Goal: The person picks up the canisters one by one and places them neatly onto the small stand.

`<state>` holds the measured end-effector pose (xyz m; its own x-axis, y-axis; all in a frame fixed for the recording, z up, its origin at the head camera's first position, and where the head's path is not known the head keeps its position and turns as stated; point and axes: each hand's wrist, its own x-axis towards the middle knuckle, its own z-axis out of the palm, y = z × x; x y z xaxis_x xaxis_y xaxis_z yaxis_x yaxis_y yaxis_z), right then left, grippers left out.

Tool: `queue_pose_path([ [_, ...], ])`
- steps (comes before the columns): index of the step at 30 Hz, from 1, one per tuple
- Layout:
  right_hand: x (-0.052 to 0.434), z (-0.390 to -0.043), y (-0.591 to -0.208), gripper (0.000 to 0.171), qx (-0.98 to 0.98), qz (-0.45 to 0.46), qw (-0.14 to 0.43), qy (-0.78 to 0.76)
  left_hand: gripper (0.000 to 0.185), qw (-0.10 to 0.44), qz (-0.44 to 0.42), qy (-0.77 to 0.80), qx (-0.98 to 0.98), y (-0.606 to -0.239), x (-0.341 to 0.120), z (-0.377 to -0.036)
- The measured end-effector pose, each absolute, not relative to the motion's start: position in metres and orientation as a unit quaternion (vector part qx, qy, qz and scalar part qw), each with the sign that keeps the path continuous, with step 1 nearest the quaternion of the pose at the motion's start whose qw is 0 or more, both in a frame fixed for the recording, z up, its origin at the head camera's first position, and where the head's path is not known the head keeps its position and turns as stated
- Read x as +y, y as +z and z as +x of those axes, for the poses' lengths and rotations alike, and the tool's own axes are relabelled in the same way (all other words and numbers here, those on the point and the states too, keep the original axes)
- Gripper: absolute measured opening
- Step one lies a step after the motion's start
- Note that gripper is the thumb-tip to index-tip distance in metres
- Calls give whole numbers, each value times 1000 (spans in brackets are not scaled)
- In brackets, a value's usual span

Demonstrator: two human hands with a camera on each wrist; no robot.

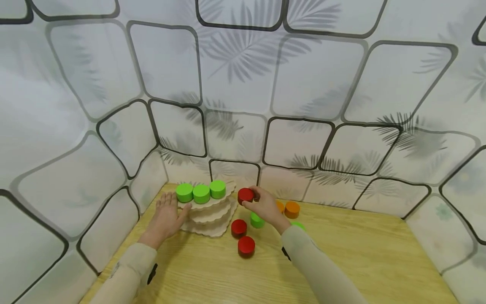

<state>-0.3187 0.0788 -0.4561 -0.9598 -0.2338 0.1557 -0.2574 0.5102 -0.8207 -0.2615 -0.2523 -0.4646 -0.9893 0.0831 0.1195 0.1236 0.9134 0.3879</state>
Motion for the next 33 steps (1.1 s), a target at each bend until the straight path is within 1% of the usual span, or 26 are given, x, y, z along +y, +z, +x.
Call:
queue_pose_path([
  [5, 71, -322, -454, 46, -869, 138, 13, 476, 90, 51, -55, -201, -977, -465, -251, -259],
  [10, 61, -325, -451, 43, -862, 155, 29, 481, 89, 50, -50, -201, -977, -465, -250, -256],
  [16, 53, -328, -449, 50, -859, 164, 45, 483, 90, 50, -48, -195, -978, -466, -250, -254],
  [20, 50, -330, -447, 51, -863, 164, 44, 475, 89, 54, -47, -196, -978, -466, -250, -251],
  [22, 48, -330, -446, 50, -865, 170, 44, 470, 90, 56, -47, -197, -978, -467, -250, -251],
  [29, 42, -332, -442, 37, -871, 184, 45, 453, 90, 55, -43, -200, -977, -468, -249, -247],
  [33, 39, -334, -440, 38, -877, 191, 45, 439, 91, 51, -40, -201, -978, -466, -249, -246],
])
